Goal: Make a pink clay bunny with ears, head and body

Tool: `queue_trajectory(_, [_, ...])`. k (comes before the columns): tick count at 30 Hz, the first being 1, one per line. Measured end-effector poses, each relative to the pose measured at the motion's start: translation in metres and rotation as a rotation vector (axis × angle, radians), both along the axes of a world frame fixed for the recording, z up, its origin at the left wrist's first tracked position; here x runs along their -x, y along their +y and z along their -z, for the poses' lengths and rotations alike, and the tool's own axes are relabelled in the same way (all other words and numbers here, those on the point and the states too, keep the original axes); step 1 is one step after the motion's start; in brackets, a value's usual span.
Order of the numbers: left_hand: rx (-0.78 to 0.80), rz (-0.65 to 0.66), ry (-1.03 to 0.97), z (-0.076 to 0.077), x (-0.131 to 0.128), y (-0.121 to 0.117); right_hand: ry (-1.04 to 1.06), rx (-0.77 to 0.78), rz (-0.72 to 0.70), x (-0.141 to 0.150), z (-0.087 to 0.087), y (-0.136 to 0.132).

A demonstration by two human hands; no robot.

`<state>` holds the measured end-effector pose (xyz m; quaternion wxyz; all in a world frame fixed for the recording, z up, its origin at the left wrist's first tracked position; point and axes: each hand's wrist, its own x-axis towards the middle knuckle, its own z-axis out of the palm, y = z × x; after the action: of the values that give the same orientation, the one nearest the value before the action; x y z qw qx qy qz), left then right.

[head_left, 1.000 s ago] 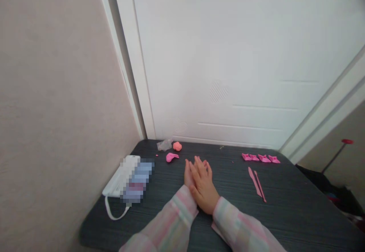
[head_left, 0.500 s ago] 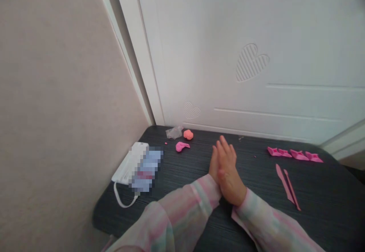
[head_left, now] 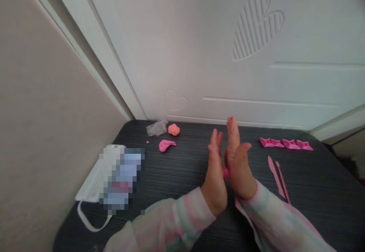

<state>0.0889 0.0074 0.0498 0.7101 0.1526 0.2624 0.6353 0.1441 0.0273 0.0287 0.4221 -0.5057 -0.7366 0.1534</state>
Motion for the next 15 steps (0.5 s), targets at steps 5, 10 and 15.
queue_trajectory(5, [0.043,-0.102,-0.027,-0.014,0.011,0.007,0.024,0.088,0.002,0.010,0.007,-0.003])
queue_trajectory(10, [0.099,-0.062,0.051,-0.011,0.007,0.003,0.093,0.144,0.025,0.011,-0.011,-0.010])
queue_trajectory(15, [0.125,-0.056,0.069,-0.012,-0.002,-0.004,0.194,0.165,-0.028,0.006,-0.005,-0.006])
